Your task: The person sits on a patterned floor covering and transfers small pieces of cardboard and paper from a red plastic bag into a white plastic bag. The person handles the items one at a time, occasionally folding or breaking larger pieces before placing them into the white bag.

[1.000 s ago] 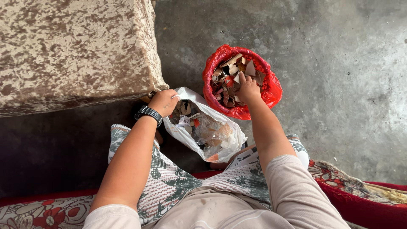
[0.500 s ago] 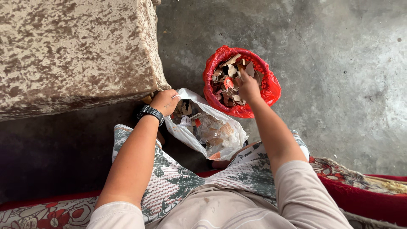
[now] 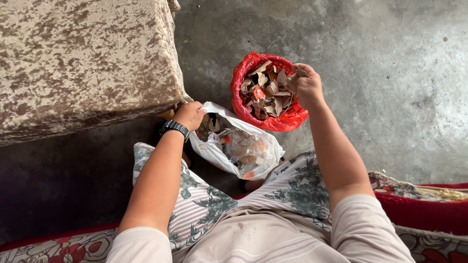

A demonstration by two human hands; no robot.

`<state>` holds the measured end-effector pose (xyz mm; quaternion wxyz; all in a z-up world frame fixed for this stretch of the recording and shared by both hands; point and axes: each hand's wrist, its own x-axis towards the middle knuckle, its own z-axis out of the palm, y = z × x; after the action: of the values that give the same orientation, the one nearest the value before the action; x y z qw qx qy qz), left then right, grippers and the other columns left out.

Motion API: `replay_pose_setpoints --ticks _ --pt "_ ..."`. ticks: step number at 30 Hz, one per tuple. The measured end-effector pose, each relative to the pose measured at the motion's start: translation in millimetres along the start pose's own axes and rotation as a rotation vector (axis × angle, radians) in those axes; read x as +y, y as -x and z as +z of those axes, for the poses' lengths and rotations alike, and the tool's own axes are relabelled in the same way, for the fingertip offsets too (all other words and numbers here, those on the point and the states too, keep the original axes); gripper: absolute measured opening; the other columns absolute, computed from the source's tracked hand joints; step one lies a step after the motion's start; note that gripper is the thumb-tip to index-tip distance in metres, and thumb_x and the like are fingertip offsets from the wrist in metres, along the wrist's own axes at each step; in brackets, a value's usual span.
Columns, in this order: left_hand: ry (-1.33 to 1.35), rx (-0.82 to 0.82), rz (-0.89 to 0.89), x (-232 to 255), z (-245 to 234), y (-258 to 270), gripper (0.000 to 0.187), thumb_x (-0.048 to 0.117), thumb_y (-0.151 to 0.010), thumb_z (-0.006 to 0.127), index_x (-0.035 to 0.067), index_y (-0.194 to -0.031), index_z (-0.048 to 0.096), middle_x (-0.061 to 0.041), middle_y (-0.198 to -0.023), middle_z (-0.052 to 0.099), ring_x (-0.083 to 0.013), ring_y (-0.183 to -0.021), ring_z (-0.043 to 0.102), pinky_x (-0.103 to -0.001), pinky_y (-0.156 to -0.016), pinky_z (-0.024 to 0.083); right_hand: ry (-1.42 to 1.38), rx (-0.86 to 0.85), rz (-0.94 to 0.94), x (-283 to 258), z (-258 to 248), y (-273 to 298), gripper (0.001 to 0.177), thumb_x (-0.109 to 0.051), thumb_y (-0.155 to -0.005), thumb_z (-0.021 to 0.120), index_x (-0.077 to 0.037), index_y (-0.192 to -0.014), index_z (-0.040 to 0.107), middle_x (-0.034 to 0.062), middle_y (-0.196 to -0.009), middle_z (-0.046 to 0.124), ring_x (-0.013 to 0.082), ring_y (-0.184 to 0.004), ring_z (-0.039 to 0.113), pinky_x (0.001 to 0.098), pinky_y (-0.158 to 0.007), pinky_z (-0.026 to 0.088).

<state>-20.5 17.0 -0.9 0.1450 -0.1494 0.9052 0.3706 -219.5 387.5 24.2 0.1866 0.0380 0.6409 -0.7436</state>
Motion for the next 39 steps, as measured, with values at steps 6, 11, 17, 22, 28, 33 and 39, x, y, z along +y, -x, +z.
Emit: replay_pose_setpoints --ticks 6,11,17,22,28,33,39 --pt "-0.013 0.022 0.019 -3 2 0 0.028 0.030 -0.097 0.061 0.006 -0.109 0.072 -0.018 -0.104 0.075 -0.0353 -0.098 0.071 -0.044 -0.088 0.054 -0.180 0.022 -0.008 -10 3 24 0.047 0.023 -0.078 0.035 -0.001 -0.111 0.057 0.0099 -0.099 0.063 0.0221 -0.092 0.069 0.0400 -0.079 0.067" --pt "-0.005 0.037 0.068 -8 2 -1 0.028 0.029 -0.097 0.062 0.005 -0.107 0.073 -0.019 -0.102 0.075 -0.0368 -0.097 0.071 -0.044 -0.087 0.054 -0.308 0.029 0.023 0 11 24 0.045 0.025 -0.076 0.035 0.000 -0.104 0.060 0.0112 -0.096 0.062 0.0240 -0.090 0.070 0.0353 -0.078 0.067" --pt "-0.011 0.034 0.048 -7 2 1 0.029 0.029 -0.096 0.062 0.005 -0.109 0.072 -0.020 -0.103 0.075 -0.0371 -0.098 0.071 -0.044 -0.088 0.054 -0.267 0.100 0.045 15 21 13 0.030 0.022 -0.082 0.038 0.000 -0.083 0.059 0.0093 -0.083 0.062 0.0216 -0.073 0.068 0.0359 -0.069 0.067" --pt "-0.008 0.034 0.042 -5 1 -1 0.029 0.029 -0.096 0.062 0.005 -0.110 0.072 -0.020 -0.105 0.074 -0.0368 -0.099 0.070 -0.044 -0.088 0.054 -0.257 0.080 0.070 16 17 9 0.023 0.012 -0.075 0.038 -0.002 -0.077 0.056 0.0113 -0.073 0.060 0.0236 -0.059 0.064 0.0374 -0.050 0.058" --pt "-0.007 0.026 0.037 -7 3 -3 0.030 0.030 -0.097 0.061 0.005 -0.109 0.072 -0.020 -0.105 0.074 -0.0361 -0.099 0.070 -0.044 -0.088 0.054 -0.180 0.036 0.093 12 24 15 0.018 -0.014 -0.087 0.060 -0.005 -0.070 0.057 0.0101 -0.069 0.059 0.0240 -0.059 0.064 0.0349 -0.049 0.052" --pt "-0.010 0.044 0.061 -11 6 -5 0.029 0.029 -0.097 0.062 0.004 -0.108 0.072 -0.020 -0.103 0.074 -0.0365 -0.097 0.071 -0.044 -0.087 0.054 -0.146 0.097 0.126 12 32 17 0.057 -0.048 -0.096 0.068 -0.011 -0.060 0.046 0.0084 -0.060 0.053 0.0243 -0.053 0.061 0.0365 -0.046 0.048" --pt "-0.002 0.036 0.060 -11 6 -4 0.028 0.028 -0.097 0.062 0.004 -0.107 0.073 -0.019 -0.101 0.075 -0.0359 -0.095 0.071 -0.044 -0.086 0.054 -0.201 0.117 0.113 19 31 10 0.055 -0.044 -0.099 0.063 -0.014 -0.059 0.041 0.0051 -0.055 0.045 0.0227 -0.047 0.053 0.0385 -0.044 0.048"
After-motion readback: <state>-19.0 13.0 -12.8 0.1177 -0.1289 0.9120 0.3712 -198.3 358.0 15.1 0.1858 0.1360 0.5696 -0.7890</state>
